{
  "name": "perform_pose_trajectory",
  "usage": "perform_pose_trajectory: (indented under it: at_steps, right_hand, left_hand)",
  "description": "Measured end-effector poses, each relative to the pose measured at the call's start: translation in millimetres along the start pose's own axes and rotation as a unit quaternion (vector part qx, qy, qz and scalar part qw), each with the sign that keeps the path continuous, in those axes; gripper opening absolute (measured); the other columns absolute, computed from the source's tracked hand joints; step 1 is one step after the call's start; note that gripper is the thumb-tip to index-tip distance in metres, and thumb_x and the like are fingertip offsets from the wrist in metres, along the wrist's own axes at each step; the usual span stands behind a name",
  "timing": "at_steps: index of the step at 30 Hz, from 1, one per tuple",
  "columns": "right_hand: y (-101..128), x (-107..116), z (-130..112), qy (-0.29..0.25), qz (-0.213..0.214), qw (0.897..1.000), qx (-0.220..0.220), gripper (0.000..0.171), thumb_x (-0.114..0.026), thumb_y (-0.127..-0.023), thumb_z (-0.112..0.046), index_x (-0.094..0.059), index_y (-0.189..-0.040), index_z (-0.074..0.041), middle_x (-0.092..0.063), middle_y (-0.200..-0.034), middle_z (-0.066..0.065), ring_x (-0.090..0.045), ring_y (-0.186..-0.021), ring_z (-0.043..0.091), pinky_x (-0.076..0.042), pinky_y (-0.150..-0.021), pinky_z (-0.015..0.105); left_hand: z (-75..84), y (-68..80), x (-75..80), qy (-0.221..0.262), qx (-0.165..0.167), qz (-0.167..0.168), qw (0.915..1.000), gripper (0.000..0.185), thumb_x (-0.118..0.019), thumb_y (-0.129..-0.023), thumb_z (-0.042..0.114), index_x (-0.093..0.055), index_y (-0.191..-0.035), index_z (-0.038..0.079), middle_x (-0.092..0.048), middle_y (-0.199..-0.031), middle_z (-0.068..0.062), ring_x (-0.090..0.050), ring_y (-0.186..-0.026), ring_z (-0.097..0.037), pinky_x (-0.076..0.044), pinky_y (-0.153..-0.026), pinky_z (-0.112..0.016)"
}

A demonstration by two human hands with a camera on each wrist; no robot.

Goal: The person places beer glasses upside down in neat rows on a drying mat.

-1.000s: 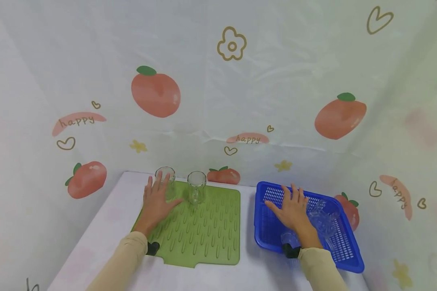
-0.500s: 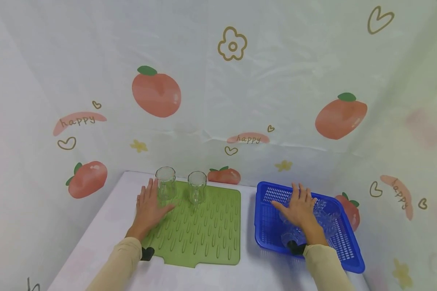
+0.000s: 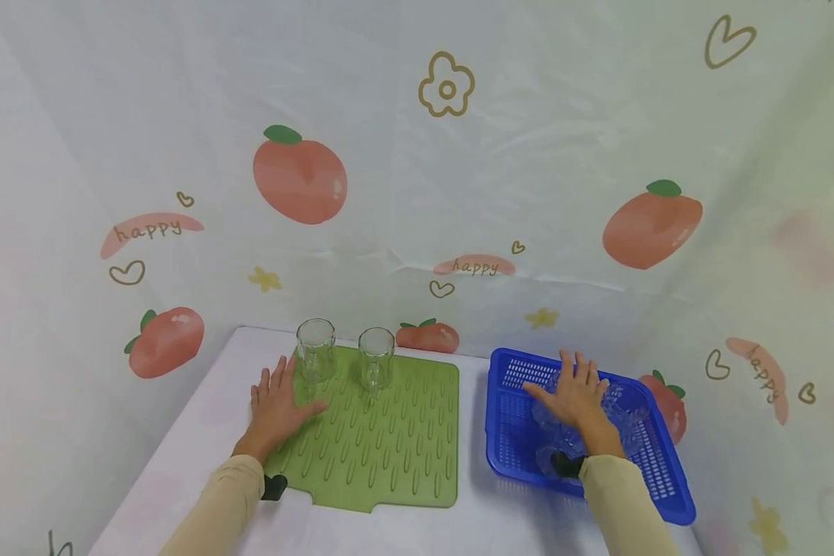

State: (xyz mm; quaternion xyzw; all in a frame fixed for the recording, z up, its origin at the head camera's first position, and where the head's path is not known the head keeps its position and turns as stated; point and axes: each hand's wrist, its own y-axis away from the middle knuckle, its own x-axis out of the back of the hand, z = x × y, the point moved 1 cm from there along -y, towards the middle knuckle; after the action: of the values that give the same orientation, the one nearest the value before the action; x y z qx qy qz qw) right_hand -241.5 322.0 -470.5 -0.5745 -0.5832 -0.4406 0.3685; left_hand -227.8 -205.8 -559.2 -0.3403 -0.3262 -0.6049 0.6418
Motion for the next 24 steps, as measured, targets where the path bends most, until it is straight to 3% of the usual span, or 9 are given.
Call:
perform_pose_trajectory:
  at_steps: [11,14,24]
  right_hand:
    - [-5,-4,7,-0.042,-0.024,0.999,-0.021,0.115,-0.059,-0.090,-0.069,-0.001,-0.162,0.000,0.005,-0.162,0.041,0.007,-0.148,0.066,0.006,-0.111,0.085]
    - [-6,-7,9,-0.041,-0.027,0.999,-0.022,0.117,-0.058,-0.089,-0.072,-0.001,-0.162,0.000,0.004,-0.162,0.041,0.006,-0.148,0.065,0.005,-0.112,0.085]
    - [-9,-6,13,-0.021,-0.062,0.997,-0.027,0.110,-0.060,-0.094,-0.061,-0.001,-0.161,0.003,0.006,-0.161,0.044,0.008,-0.148,0.067,-0.002,-0.116,0.080]
  left_hand:
    - [-6.4,8.0,-7.9,0.006,0.032,-0.056,0.9979,0.115,-0.075,-0.085,0.057,-0.011,-0.162,0.001,-0.004,-0.169,-0.028,0.000,-0.151,-0.062,-0.003,-0.116,-0.081]
    - [-8.7,10.4,-10.1,0.014,0.042,-0.069,0.9966,0.116,-0.076,-0.084,0.057,-0.011,-0.163,0.002,-0.003,-0.168,-0.029,0.003,-0.150,-0.063,-0.001,-0.114,-0.083]
    - [-16.5,16.1,-19.9,0.017,0.060,-0.102,0.9928,0.118,-0.076,-0.083,0.059,-0.009,-0.163,0.004,0.002,-0.168,-0.030,0.008,-0.150,-0.064,0.005,-0.114,-0.082]
